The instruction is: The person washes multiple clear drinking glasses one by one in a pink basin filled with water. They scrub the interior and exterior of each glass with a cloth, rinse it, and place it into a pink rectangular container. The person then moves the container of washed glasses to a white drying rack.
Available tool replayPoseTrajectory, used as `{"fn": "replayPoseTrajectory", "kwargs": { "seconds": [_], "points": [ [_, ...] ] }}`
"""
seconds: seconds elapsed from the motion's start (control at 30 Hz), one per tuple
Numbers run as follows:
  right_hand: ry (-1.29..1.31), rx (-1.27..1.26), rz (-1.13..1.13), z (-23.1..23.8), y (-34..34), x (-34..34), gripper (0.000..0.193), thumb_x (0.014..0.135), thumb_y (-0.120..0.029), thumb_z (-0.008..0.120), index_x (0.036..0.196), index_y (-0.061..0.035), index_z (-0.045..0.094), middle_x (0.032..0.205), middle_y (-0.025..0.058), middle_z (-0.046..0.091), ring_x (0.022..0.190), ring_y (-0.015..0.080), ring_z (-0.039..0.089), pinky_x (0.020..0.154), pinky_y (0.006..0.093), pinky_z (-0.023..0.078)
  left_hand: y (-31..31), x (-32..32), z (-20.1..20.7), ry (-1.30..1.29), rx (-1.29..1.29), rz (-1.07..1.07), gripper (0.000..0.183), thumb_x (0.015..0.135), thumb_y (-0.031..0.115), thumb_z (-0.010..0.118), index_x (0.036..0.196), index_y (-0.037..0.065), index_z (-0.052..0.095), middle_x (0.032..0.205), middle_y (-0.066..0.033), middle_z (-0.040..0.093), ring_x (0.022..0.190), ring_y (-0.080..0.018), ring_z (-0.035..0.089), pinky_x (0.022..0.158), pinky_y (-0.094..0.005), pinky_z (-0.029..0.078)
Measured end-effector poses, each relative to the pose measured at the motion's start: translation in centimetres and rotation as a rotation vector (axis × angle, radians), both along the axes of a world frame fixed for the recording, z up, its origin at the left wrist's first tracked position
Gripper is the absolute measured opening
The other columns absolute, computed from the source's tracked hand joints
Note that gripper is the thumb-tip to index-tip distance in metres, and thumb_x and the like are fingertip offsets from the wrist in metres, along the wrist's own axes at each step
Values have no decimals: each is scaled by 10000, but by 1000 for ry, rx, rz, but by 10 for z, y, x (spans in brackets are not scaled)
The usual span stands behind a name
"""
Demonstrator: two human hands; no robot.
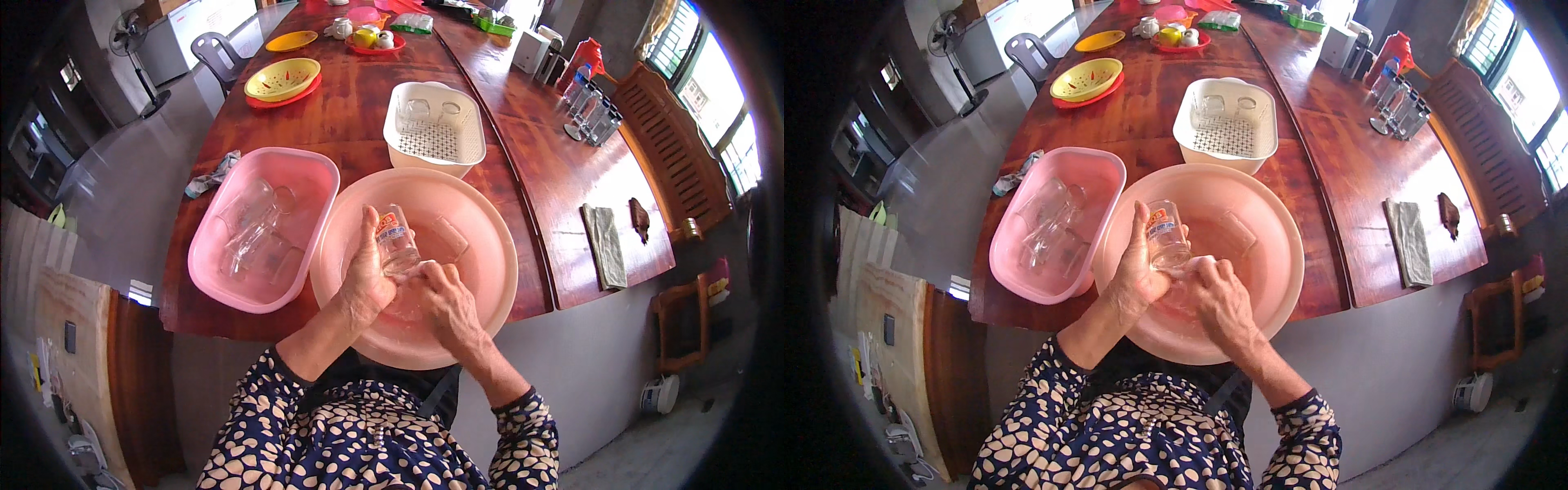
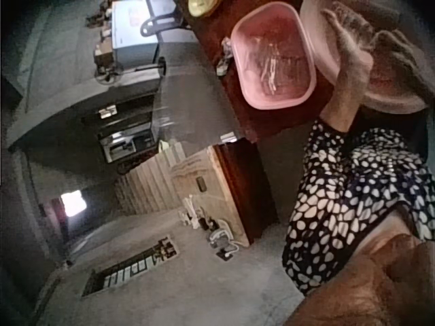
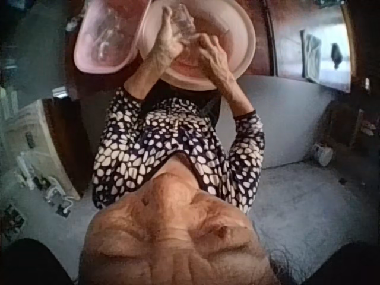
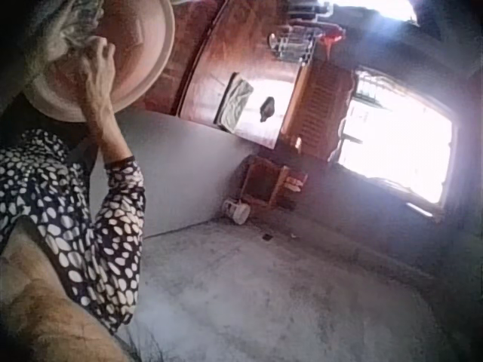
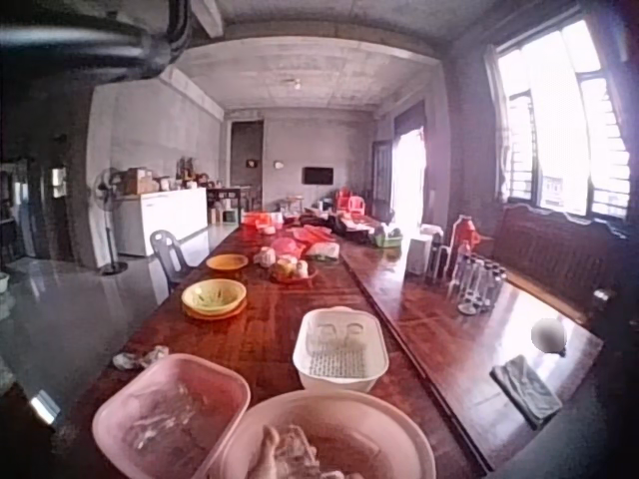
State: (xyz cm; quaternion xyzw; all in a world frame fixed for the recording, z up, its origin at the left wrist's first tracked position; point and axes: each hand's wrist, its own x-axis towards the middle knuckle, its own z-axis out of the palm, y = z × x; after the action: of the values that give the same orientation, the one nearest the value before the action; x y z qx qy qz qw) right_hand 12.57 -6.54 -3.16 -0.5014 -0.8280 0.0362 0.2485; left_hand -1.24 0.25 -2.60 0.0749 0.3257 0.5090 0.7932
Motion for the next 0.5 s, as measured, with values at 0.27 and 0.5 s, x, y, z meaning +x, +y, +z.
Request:
{"fn": "replayPoseTrajectory", "kwargs": {
  "seconds": [0.27, 0.5],
  "points": [
    [-311, -477, -76, -60, 19, 26, 259, 843, -125, 504, 1064, -55, 620, 1143, 221, 513, 1026, 402, 551, 753, 439, 544, 12, -19, -16, 41, 42, -140, 550, 711, 648, 669, 912, 139, 608, 778, -26, 624, 677, -200, 617, 568, -388, 516],
    [117, -549, 42, 4, 15, 27, 248, 826, -96, 572, 1070, -57, 556, 1139, 196, 507, 1011, 371, 560, 796, 410, 521, 12, -23, -17, -12, -57, -103, 550, 771, 654, 598, 931, 129, 616, 832, -32, 632, 752, -190, 619, 651, -374, 523]
  ]
}}
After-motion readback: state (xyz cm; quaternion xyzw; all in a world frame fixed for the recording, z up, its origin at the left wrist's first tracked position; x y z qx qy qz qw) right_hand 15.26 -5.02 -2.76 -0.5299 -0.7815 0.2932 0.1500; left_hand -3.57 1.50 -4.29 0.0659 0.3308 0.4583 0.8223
